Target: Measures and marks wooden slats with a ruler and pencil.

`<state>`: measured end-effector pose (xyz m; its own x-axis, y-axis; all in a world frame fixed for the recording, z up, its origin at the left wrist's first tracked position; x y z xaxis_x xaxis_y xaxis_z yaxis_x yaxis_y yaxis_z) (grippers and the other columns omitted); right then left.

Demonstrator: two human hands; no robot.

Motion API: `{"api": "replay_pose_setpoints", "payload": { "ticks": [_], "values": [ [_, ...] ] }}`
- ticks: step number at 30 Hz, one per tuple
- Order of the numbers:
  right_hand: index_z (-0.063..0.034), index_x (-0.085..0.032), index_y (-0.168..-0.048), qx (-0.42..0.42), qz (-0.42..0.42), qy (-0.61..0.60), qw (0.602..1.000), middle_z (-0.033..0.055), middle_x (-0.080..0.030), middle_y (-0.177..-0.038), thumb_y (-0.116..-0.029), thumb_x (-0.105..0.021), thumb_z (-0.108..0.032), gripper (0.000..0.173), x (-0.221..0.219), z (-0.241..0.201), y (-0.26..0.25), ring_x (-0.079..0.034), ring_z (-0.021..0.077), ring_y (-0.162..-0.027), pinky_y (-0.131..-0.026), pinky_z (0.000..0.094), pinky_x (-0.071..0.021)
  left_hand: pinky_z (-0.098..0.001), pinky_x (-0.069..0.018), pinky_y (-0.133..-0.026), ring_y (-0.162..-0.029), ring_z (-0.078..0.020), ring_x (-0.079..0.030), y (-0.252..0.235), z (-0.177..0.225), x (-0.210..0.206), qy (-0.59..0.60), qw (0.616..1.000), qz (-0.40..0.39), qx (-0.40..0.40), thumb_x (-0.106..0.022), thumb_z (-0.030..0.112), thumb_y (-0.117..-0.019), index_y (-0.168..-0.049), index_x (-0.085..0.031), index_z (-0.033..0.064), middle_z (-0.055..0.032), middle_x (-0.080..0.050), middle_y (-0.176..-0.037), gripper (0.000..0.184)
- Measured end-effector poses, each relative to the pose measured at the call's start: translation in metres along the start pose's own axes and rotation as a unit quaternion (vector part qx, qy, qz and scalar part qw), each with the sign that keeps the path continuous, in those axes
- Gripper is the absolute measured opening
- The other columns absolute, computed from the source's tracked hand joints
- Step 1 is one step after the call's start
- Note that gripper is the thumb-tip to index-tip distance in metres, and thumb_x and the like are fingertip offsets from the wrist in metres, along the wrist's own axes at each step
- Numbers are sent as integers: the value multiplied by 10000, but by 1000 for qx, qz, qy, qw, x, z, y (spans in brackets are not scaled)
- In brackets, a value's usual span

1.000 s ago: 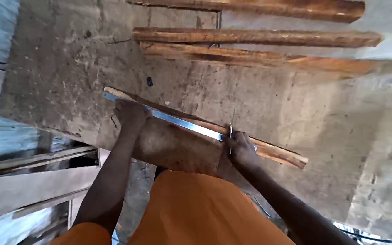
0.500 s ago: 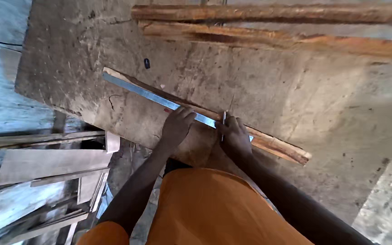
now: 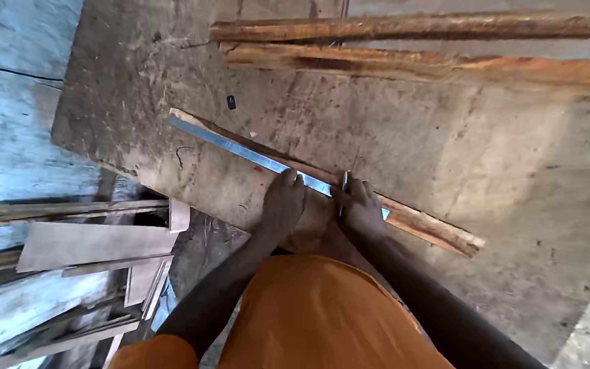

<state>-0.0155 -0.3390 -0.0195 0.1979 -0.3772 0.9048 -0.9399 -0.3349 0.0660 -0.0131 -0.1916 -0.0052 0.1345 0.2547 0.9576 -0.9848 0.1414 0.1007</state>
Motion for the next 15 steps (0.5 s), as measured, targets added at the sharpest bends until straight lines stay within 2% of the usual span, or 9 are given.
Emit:
{"api": "replay_pose_setpoints", "payload": {
  "ticks": [3,6,7,8,9,10,12,13,15],
  "values": [
    [-97,-747,-1159,3,7,-5,1000,232,-624,-1198,-945,-634,-59,245,1,-1,0,-602,423,-1143,-893,555,-543,-486,-370,-1192,-1467,-365,-406,3,12,-11,-40,991,-114,62,-570,342,-1028,-1401,-585,5,-179,-478,-1546,503],
    [-97,-743,-1164,5,0,-3,1000,240,-620,-1207,-937,-657,-63,245,1,-1,-1,-604,431,-1140,-882,561,-550,-472,-314,-1239,-1538,-381,-278,6,22,-5,-74,958,-262,96,-536,213,-1059,-1526,-426,-17,-177,-283,-1669,532],
    [-98,-740,-1164,7,-4,-2,1000,247,-616,-1213,-937,-657,-64,244,1,-1,-1,-603,432,-1138,-880,559,-552,-474,-352,-1217,-1511,-394,-324,6,20,-8,-63,970,-225,74,-564,205,-1034,-1491,-465,-33,-199,-329,-1640,525],
    [-99,-738,-1156,8,-4,-3,1000,247,-614,-1194,-929,-661,-59,243,1,-1,-1,-604,431,-1125,-867,558,-554,-477,-385,-1195,-1489,-406,-357,6,16,-10,-50,979,-190,49,-596,277,-1017,-1477,-486,-23,-220,-362,-1612,559],
    [-99,-737,-1157,9,-4,-6,1000,248,-615,-1182,-925,-668,-57,246,2,-1,-1,-607,432,-1118,-858,560,-555,-481,-418,-1168,-1476,-411,-376,6,13,-12,-36,983,-177,32,-635,361,-994,-1498,-487,32,-227,-372,-1603,620],
    [-95,-736,-1160,10,-4,-9,1000,248,-615,-1169,-926,-669,-55,247,2,-1,-1,-608,435,-1109,-849,563,-556,-491,-455,-1136,-1462,-415,-392,5,11,-12,-19,984,-178,22,-683,433,-959,-1508,-509,141,-226,-382,-1592,646],
    [-88,-736,-1158,15,2,-14,1000,243,-617,-1133,-931,-661,-58,241,2,-1,-1,-610,433,-1085,-827,558,-557,-518,-494,-1086,-1449,-445,-387,5,11,-14,-17,979,-203,5,-746,460,-904,-1514,-503,340,-237,-360,-1591,668],
    [-92,-733,-1165,15,3,-12,1000,235,-616,-1124,-940,-655,-68,239,2,-1,-1,-610,427,-1078,-824,552,-557,-535,-486,-1087,-1454,-467,-364,5,13,-15,-27,975,-219,-1,-756,441,-895,-1525,-477,382,-244,-340,-1599,692],
    [-87,-732,-1163,18,6,-12,1000,232,-615,-1131,-953,-645,-79,227,2,-1,-1,-608,426,-1079,-836,550,-552,-552,-482,-1083,-1452,-494,-348,4,15,-15,-49,970,-238,-9,-755,414,-893,-1541,-448,395,-251,-328,-1603,717]
  ]
}}
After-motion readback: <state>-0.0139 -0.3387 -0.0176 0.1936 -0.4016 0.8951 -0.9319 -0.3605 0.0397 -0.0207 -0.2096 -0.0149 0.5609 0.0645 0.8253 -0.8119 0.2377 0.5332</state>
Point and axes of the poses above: each hand's wrist, its own y-axis away from the middle knuckle, its own x-axis out of the back of the hand, z = x × y, the point moved 10 cm from there along -y, towards the middle knuckle
